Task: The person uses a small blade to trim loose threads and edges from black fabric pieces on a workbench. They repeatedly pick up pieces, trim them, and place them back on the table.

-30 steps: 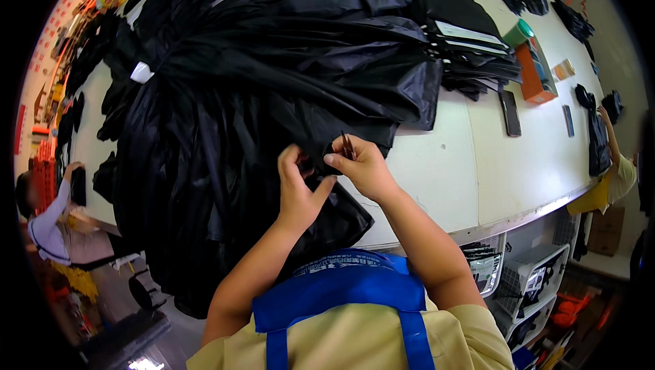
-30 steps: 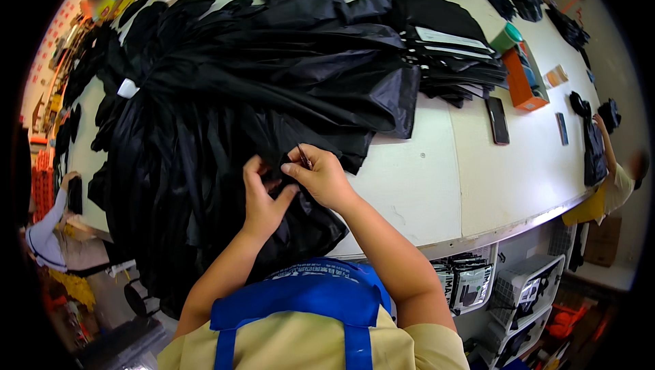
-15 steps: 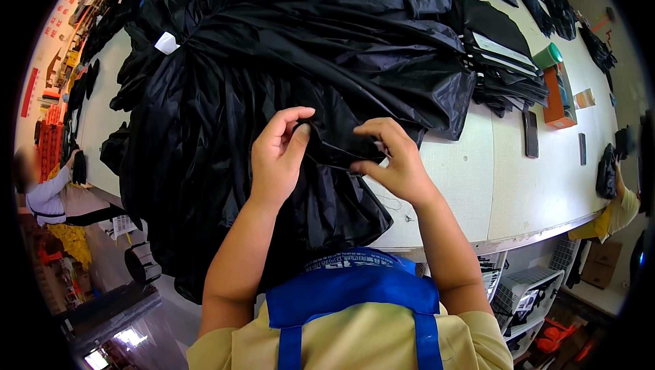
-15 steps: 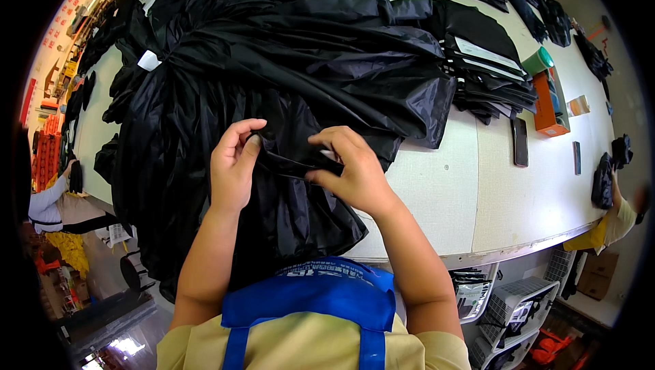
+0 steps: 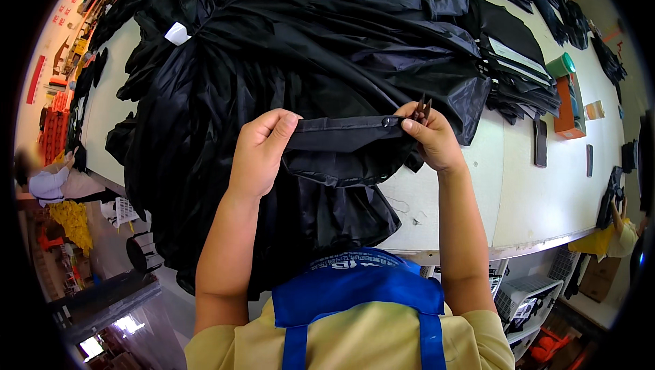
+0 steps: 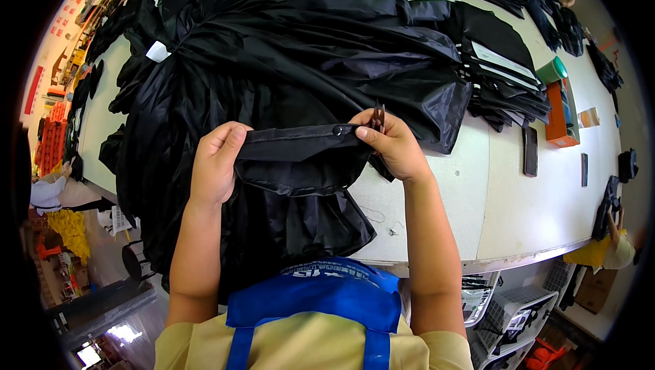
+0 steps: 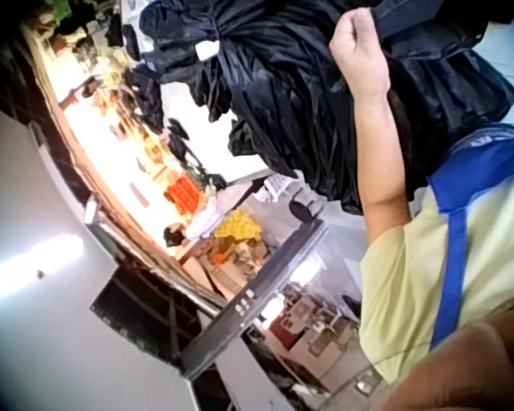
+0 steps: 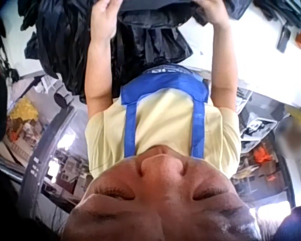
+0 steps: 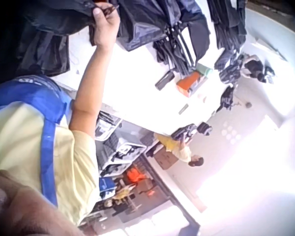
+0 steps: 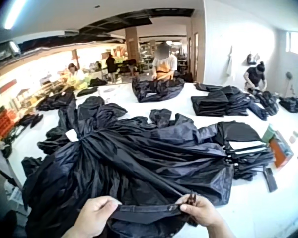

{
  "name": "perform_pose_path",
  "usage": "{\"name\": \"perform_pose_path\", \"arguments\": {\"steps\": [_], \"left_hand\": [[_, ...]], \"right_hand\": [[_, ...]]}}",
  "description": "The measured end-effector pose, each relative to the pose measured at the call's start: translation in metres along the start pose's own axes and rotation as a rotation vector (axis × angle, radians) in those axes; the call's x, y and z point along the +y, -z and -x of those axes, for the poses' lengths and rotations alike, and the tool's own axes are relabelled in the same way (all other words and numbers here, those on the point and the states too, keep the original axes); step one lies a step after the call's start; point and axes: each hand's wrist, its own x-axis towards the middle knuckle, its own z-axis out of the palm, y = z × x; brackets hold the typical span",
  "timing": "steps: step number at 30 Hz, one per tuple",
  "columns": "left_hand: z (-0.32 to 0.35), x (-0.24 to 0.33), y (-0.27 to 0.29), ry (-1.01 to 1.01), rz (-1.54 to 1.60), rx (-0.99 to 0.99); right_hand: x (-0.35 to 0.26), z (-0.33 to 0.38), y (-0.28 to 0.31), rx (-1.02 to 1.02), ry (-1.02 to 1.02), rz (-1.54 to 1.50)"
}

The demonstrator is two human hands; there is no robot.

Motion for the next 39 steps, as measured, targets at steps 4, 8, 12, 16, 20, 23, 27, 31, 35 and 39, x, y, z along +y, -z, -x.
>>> {"name": "perform_pose_path", "arguments": {"steps": [4, 8, 12, 16, 20, 23, 27, 31, 35, 39], "left_hand": [[0.002, 0.001, 0.006, 0.053, 0.152, -0.007], [0.005, -0.003, 0.014, 0.033, 0.261, 0.037], [0.007, -0.003, 0.014, 0.060, 0.306, 0.076], [0.014, 0.030, -0.008, -0.411, -0.880, 0.099], [0.009, 0.051, -0.064, -0.660, -1.000, -0.276], [-0.015, 0.037, -0.055, -0.545, -0.971, -0.444], [-0.017, 0.054, -0.045, -0.153, -0.769, -0.577], [-0.017, 0.046, -0.044, 0.158, -0.420, -0.468], [-0.018, 0.022, -0.045, 0.181, -0.036, -0.333], [-0.015, 0.017, -0.046, 0.184, 0.015, -0.252]], "right_hand": [[-0.003, 0.007, -0.009, 0.081, 0.092, 0.014], [0.009, 0.029, -0.020, 0.152, 0.194, 0.011], [0.031, 0.042, -0.040, 0.337, 0.211, 0.117], [0.032, 0.036, -0.038, 0.331, 0.284, 0.345], [0.002, 0.024, -0.053, 0.078, 0.449, 0.535], [-0.012, 0.024, -0.050, -0.076, 0.270, 0.356], [-0.029, 0.029, -0.040, -0.263, 0.041, 0.212], [-0.034, 0.026, -0.043, -0.100, 0.039, 0.273], [-0.027, 0.031, -0.064, 0.279, 0.599, 0.710], [-0.019, 0.037, -0.078, 0.397, 0.920, 0.978]]}}
